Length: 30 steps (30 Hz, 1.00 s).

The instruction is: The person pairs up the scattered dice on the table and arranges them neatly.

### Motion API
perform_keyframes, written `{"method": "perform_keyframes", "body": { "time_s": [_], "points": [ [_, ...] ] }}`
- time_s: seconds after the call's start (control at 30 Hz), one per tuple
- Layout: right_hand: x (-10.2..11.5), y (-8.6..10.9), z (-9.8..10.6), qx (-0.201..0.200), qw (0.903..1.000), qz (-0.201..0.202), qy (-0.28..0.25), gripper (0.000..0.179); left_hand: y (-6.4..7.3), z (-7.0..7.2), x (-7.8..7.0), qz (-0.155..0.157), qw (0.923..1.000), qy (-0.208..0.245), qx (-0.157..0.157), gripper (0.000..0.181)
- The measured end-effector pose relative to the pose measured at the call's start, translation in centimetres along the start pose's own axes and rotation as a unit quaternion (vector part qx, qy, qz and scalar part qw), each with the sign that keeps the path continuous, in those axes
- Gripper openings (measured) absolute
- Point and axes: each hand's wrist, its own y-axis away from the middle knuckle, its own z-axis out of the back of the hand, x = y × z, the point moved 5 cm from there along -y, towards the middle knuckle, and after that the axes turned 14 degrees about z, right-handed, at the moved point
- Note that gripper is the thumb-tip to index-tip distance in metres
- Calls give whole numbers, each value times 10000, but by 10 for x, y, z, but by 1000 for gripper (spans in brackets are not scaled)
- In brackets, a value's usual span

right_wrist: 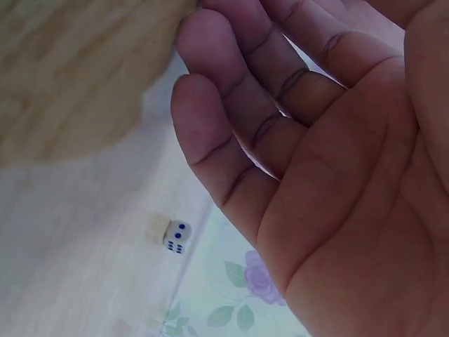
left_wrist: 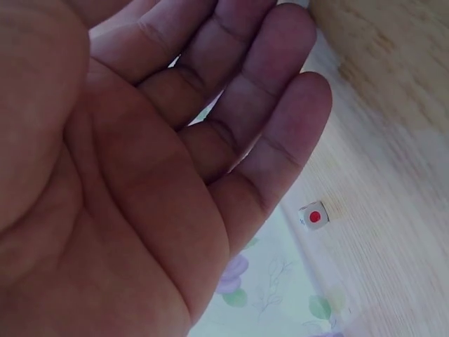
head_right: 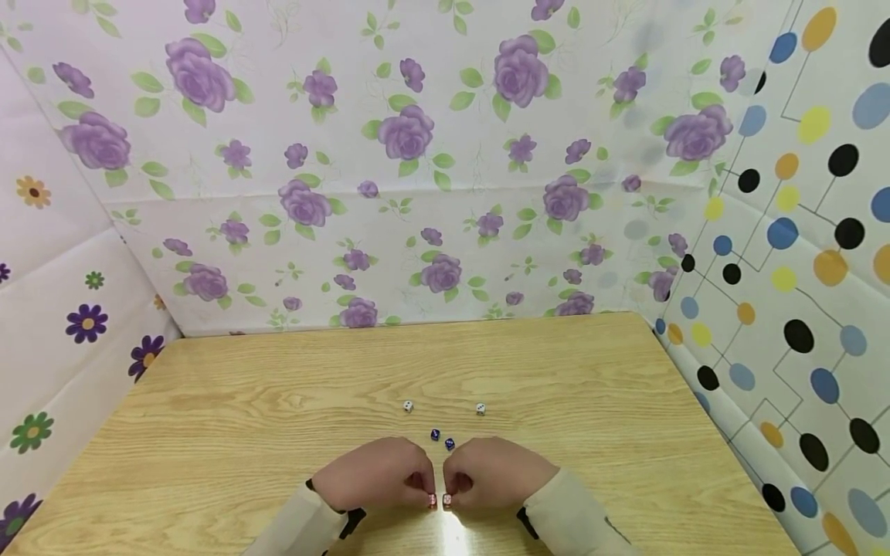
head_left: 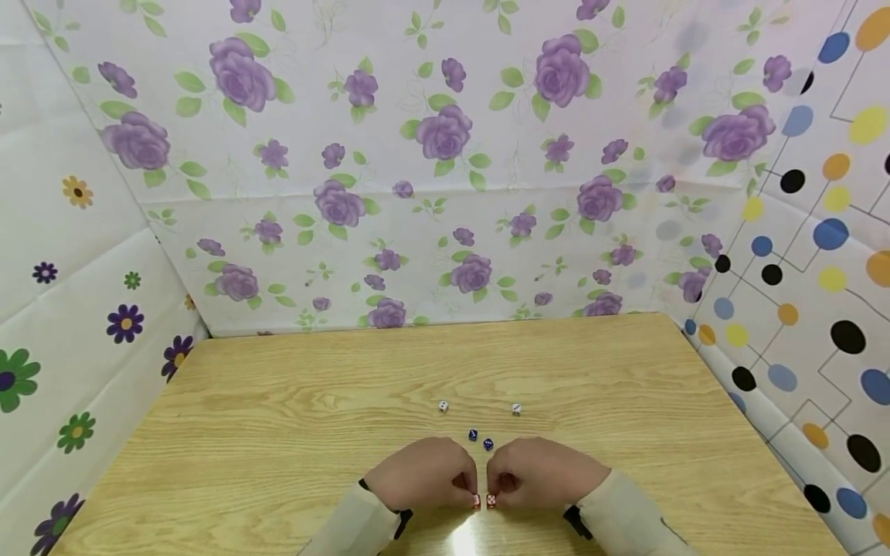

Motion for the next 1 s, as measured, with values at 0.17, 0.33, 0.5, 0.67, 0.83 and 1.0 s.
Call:
{"method": "perform_keyframes", "body": {
  "time_s": [0.17,0.33,0.5,0.67,0.83,1.0],
  "points": [
    [1,-1,-4,17,9999,164,34,16,-1,-1,-1,-108,9998,-166,-94,8],
    [1,-2,-5,1,9999,146,4,18,-1,-2,-2,-140,9997,-192,-94,9],
    [0,-2,-7,-31,9999,131,-10,19,0,-2,-4,-116,9996,-229,-104,10],
    [0,-2,-7,-38,9999,151,42,19,-1,-3,-4,-135,9996,-218,-130,11],
    [2,-3,-7,-37,9998,163,83,21,-1,-4,-5,-214,9991,-314,-208,11],
    [3,-3,-7,-33,9999,135,74,21,-2,-4,-6,-269,9988,-357,-220,11]
  ]
}}
